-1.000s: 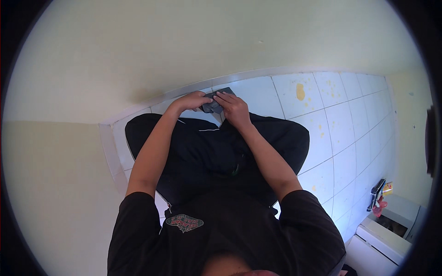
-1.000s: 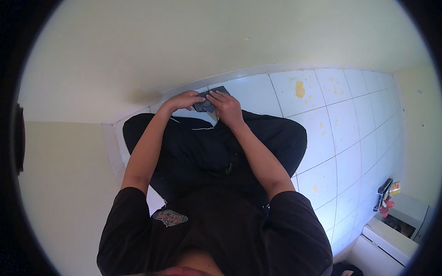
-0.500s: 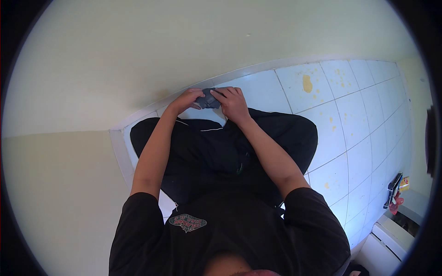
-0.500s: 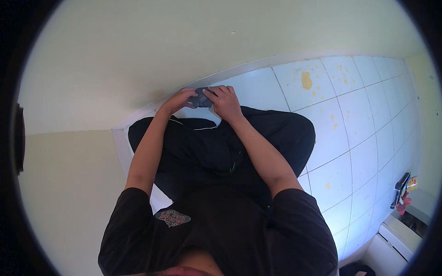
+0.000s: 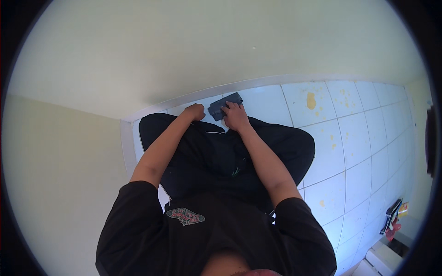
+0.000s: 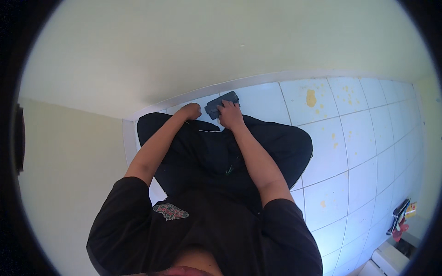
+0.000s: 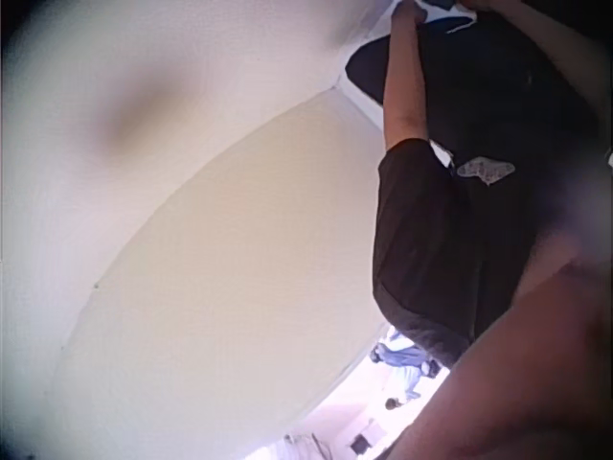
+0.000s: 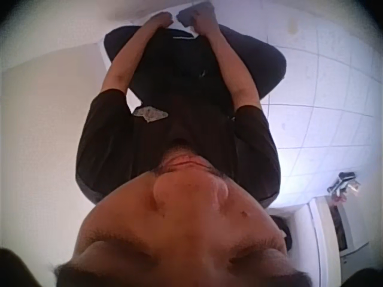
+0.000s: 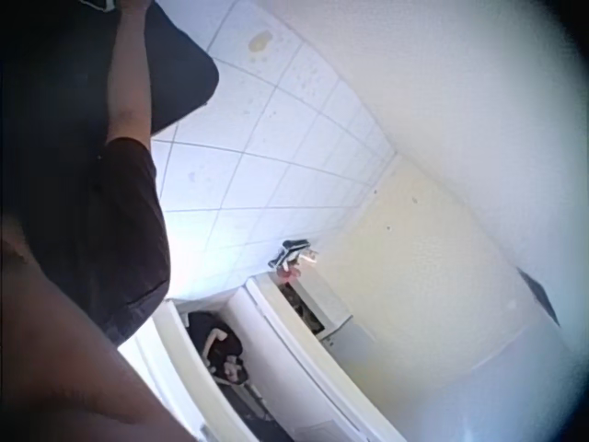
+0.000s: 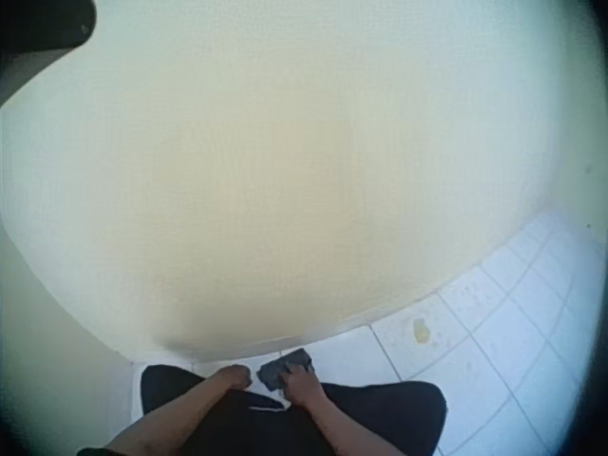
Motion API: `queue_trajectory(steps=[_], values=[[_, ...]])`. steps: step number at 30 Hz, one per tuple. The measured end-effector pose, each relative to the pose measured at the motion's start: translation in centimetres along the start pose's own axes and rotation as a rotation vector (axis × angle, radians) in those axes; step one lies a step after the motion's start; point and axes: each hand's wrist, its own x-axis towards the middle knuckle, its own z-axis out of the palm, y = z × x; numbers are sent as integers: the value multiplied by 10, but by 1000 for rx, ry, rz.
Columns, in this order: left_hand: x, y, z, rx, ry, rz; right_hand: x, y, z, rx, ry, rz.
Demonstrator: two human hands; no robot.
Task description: The person sands the corner of a white wall and baseboard with a piece of sandpaper while sitting on a tiled floor.
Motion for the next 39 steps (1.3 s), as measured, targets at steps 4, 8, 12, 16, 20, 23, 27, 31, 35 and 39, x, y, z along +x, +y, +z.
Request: queue_trajectory(steps=[4, 8, 12, 16, 20, 23, 27, 31, 35, 39], values=[[-2, 18, -4, 24, 8, -17, -7, 18, -9, 91, 16, 143], [-25, -3, 10, -45, 90, -8, -10, -5, -15, 88, 5, 129], [-57, 27, 11, 30, 17, -41, -25, -6, -19, 15, -103, 106], [-93, 37, 24, 289, 43, -26, -43, -27, -23, -138, -292, 12], [-126, 31, 50, 377, 107, -50, -49, -55, -36, -76, -591, 152], [-137, 29, 48, 250, 272, -76, -35, -51, -42, -161, -607, 270], [-138, 27, 29, 212, 280, -46, -27, -40, -57, -263, -555, 249], [-138, 3, 33, 111, 396, -15, -28, -74, -86, -297, -470, 311], [-153, -6, -5, 282, 768, 93, -22, -92, -126, -290, -376, 335], [-210, 13, -40, 246, 884, 275, -50, -90, -146, -174, -504, 306]])
